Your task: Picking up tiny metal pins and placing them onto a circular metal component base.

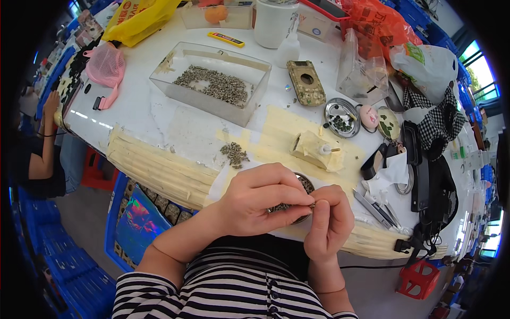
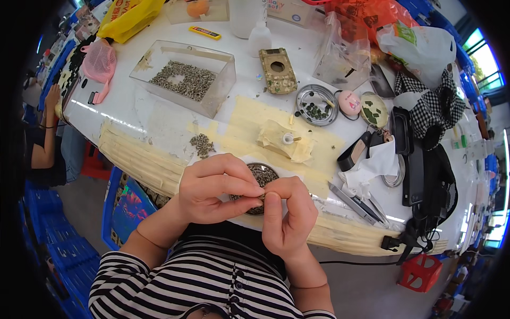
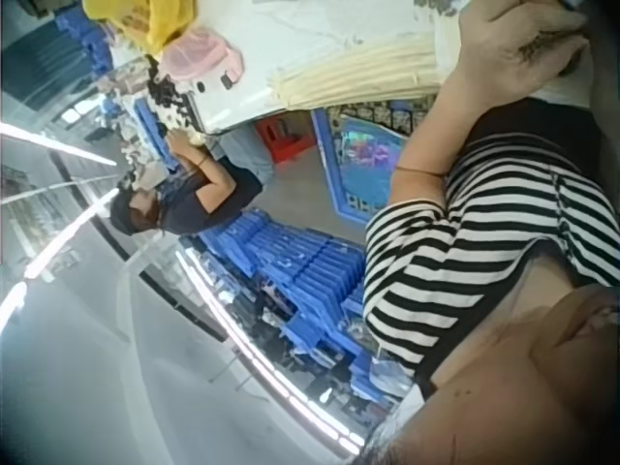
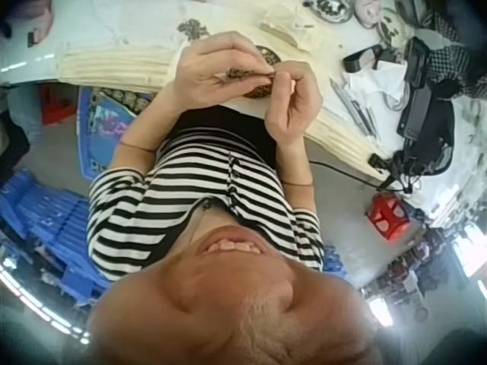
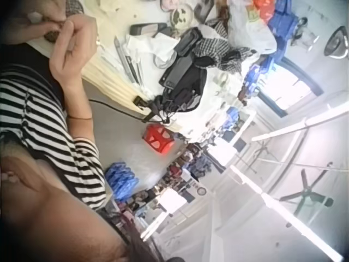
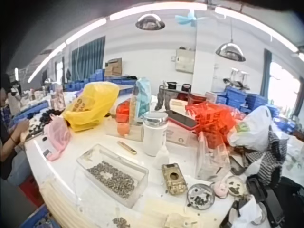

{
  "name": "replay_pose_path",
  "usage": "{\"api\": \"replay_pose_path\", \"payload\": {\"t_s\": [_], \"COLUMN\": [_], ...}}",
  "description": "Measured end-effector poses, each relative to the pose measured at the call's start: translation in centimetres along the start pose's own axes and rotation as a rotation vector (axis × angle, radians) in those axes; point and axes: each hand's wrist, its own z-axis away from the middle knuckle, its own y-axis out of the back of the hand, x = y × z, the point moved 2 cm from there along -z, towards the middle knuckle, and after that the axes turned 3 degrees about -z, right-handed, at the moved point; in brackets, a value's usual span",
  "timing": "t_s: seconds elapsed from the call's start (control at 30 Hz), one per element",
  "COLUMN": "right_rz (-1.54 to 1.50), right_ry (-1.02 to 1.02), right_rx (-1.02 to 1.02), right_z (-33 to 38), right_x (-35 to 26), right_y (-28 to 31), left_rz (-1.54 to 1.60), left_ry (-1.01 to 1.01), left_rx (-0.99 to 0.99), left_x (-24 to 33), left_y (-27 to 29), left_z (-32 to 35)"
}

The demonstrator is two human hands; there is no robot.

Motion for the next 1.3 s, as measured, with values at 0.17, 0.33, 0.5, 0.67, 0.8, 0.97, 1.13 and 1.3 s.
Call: {"api": "replay_pose_path", "payload": {"t_s": [0.17,0.33,0.5,0.67,0.8,0.97,1.13,1.3], "right_rz": [0.003,0.0,0.003,0.013,0.03,0.081,0.104,0.225], "right_ry": [0.012,0.014,0.007,-0.005,-0.008,-0.021,0.163,0.224], "right_rx": [-0.008,-0.003,0.001,-0.003,-0.003,0.073,0.081,0.071], "right_z": [0.0,0.0,-0.1,-0.1,-0.1,-0.1,-0.1,-0.2], "right_x": [0.0,0.1,0.0,0.0,-0.1,0.1,-0.3,-0.9], "right_y": [-0.2,-0.4,-0.5,-0.5,-0.5,-0.6,-0.3,-0.6], "left_rz": [0.022,0.038,0.018,-0.015,-0.082,-0.11,-0.176,-0.184], "left_ry": [0.04,0.018,-0.012,-0.033,-0.076,-0.068,-0.056,-0.039], "left_rx": [-0.01,-0.002,0.011,0.022,0.048,0.08,0.095,0.101], "left_x": [0.0,-0.1,-0.1,-0.2,-0.1,-0.2,-0.3,-0.1], "left_y": [0.1,0.2,0.2,0.1,0.1,0.1,0.0,0.1], "left_z": [0.0,0.1,0.2,0.4,0.4,0.5,0.6,0.7]}}
